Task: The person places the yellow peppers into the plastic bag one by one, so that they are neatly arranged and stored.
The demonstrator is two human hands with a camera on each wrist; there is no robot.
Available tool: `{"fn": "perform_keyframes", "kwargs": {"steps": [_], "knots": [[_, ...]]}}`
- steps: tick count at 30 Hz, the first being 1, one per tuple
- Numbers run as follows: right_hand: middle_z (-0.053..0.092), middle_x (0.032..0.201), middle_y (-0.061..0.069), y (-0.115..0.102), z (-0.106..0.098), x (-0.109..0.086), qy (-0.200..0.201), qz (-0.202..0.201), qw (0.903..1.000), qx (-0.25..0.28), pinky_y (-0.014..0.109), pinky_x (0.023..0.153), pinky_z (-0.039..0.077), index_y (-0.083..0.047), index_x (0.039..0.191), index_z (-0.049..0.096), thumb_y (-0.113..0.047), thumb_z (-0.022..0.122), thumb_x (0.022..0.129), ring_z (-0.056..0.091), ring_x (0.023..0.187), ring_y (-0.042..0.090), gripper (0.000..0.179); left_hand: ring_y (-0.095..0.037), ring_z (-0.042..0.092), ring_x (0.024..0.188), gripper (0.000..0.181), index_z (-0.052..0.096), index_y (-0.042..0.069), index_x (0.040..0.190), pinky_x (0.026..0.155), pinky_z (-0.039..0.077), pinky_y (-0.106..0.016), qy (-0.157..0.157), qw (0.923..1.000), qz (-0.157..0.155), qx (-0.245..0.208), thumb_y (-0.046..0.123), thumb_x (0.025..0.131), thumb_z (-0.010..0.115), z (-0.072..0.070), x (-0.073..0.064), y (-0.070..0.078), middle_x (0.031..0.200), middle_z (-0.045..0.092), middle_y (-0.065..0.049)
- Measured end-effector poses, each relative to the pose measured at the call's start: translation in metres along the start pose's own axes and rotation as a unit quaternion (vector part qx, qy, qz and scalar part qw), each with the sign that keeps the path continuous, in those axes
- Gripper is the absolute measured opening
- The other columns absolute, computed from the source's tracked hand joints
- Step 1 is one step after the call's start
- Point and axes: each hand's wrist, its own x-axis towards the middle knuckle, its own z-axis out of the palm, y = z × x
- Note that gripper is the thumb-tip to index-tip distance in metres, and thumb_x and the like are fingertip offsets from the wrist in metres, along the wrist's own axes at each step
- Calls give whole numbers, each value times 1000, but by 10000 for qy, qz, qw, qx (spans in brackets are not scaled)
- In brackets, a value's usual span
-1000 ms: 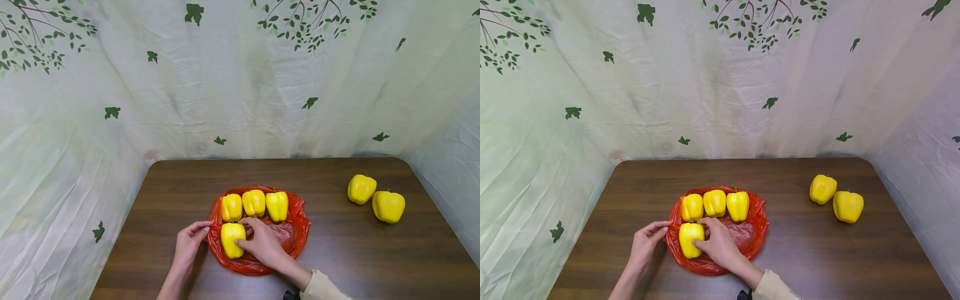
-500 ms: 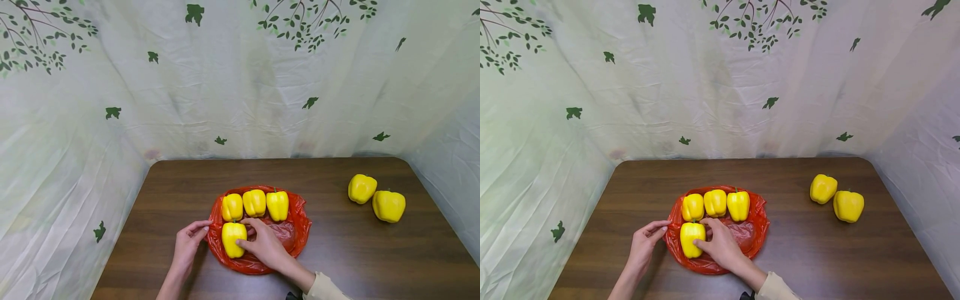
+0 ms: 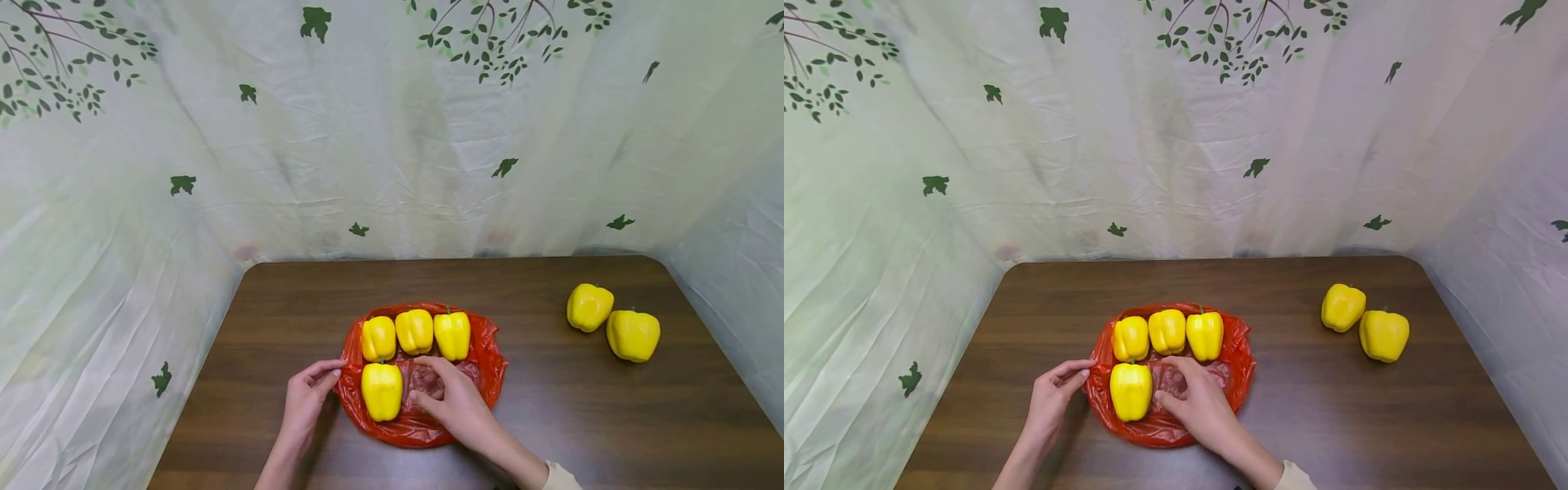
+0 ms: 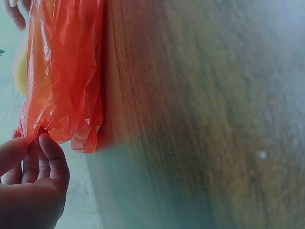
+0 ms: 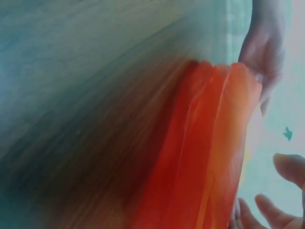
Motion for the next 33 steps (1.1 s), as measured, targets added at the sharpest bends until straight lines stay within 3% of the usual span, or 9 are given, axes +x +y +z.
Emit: {"fn": "perform_keyframes", "kwargs": {"steps": [6,13,22,28,33], "knots": [[63,114,5,4,-12,-8,216,-54,9996,190,25,71,53,-15,134,56,-27,76,88,60,87,20,52,-18,66,82,20,71,-4,111,75,54,-29,37,10000,-30,22,3,94,65,-2,0,-1,108,69,-16],[64,115,6,10,-30,-15,755,-148,9961,431,29,74,55,-16,130,59,-13,79,84,63,93,26,50,-19,65,82,21,71,-3,112,75,54,-29,25,10000,-41,-38,5,93,66,-4,1,-3,108,69,-16],[63,109,6,23,-59,-29,1309,86,9913,-64,33,76,56,-15,130,59,-15,80,84,60,93,21,51,-20,66,81,19,72,-3,110,73,55,-29,78,10000,0,34,3,93,65,-4,0,-2,107,69,-15],[61,115,4,33,-78,-39,1522,320,9874,-300,38,80,56,-16,132,56,-18,77,87,59,99,22,50,-21,65,80,20,71,-4,111,74,55,-30,38,10000,41,-18,3,93,65,-5,0,-2,107,69,-16],[61,119,5,43,-90,-48,1874,398,9804,-471,34,81,55,-18,134,55,-18,75,89,60,104,24,49,-19,65,79,20,71,-4,112,73,54,-30,43,9999,15,-90,2,93,64,-5,0,-4,108,69,-16]]}}
